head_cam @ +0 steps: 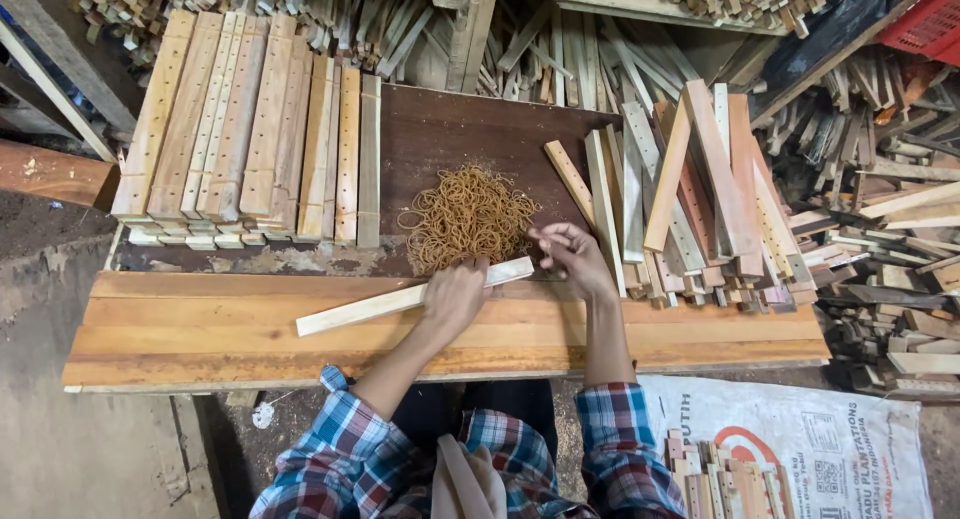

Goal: Placing rubber bands onto individual wooden slats at a workbench

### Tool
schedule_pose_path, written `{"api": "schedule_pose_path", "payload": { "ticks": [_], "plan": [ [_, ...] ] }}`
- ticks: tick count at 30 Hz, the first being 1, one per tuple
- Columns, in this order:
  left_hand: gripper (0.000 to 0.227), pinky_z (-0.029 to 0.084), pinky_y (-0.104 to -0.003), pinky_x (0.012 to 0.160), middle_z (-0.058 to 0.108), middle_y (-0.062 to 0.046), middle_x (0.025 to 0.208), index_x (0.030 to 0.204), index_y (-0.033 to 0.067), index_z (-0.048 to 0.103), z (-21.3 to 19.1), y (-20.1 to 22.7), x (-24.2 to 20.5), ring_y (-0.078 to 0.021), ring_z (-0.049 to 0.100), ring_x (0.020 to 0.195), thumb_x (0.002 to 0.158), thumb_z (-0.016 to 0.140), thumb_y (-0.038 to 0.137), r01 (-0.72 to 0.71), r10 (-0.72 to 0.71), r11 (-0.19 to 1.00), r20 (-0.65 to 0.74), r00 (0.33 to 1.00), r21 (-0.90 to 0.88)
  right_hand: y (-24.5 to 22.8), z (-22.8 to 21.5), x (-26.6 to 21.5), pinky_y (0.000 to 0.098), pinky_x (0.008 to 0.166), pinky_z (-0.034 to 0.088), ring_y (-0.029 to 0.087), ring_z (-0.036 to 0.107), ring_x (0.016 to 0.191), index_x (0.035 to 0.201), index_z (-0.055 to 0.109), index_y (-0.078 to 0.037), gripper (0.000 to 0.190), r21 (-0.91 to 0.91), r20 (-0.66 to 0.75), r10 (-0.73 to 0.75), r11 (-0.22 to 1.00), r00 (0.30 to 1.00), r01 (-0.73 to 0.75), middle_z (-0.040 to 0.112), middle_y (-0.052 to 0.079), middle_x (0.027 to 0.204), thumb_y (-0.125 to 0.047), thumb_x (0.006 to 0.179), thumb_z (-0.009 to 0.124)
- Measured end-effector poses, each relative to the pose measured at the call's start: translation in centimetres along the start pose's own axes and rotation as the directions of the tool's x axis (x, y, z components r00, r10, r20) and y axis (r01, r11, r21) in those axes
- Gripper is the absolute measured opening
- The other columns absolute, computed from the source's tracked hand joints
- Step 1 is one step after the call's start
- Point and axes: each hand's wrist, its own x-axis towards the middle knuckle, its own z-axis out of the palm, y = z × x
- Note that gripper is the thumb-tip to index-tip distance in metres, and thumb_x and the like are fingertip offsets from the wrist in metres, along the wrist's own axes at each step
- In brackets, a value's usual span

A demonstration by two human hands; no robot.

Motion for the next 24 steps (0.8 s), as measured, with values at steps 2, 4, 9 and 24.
{"api": "schedule_pose_path", "payload": {
  "ticks": [2, 4, 9, 24],
  "plan": [
    [0.037, 0.061, -0.053, 0.073, 0.072, -0.016, 0.098, 0.113, 0.0067, 0.06, -0.5, 0.3, -0.3, -0.0416, 0.075, 0.087, 0.089, 0.072, 0.032, -0.01, 0.01, 1.0, -0.01, 1.0, 0.003, 0.1, -0.1, -0.6, 0.0234, 0.047, 0.06, 0.017, 0.072, 0.06, 0.113, 0.056, -0.003, 0.034, 0.037, 0.09, -0.059, 0.998, 0.994, 0.056, 0.072, 0.019, 0.113, -0.001, 0.085, 0.075],
    [0.036, 0.061, -0.053, 0.073, 0.072, -0.015, 0.1, 0.112, 0.0072, 0.06, 0.4, 0.0, -0.1, -0.0411, 0.075, 0.087, 0.089, 0.072, 0.033, -0.01, 0.01, 1.0, -0.013, 1.0, 0.007, -0.7, 0.6, -1.1, 0.0235, 0.046, 0.059, 0.021, 0.072, 0.064, 0.115, 0.05, -0.003, 0.042, -0.064, 0.189, -0.056, 0.996, 0.98, 0.069, 0.07, 0.025, 0.111, -0.001, 0.083, 0.077],
    [0.032, 0.061, -0.053, 0.074, 0.072, -0.016, 0.103, 0.112, 0.0073, 0.06, 0.3, -0.1, -0.2, -0.0412, 0.075, 0.088, 0.092, 0.069, 0.031, -0.001, 0.001, 1.0, -0.005, 1.0, -0.016, 0.7, 3.0, -1.5, 0.0221, 0.038, 0.054, 0.017, 0.065, 0.044, 0.116, 0.041, -0.007, 0.053, -0.278, 0.373, 0.017, 0.956, 0.928, 0.094, 0.069, 0.021, 0.096, 0.009, 0.079, 0.075],
    [0.035, 0.057, -0.06, 0.076, 0.074, -0.021, 0.094, 0.113, 0.0064, 0.063, -2.3, -0.2, -0.6, -0.0462, 0.073, 0.089, 0.089, 0.07, 0.03, 0.037, -0.057, 0.983, -0.106, 0.993, -0.181, 10.5, 6.2, -7.5, 0.0179, 0.073, 0.062, 0.014, 0.074, 0.093, 0.143, 0.056, -0.019, 0.042, 0.99, 0.098, -0.101, 0.115, 0.99, -0.086, 0.058, 0.01, 0.145, -0.033, 0.103, 0.051]
  ]
}}
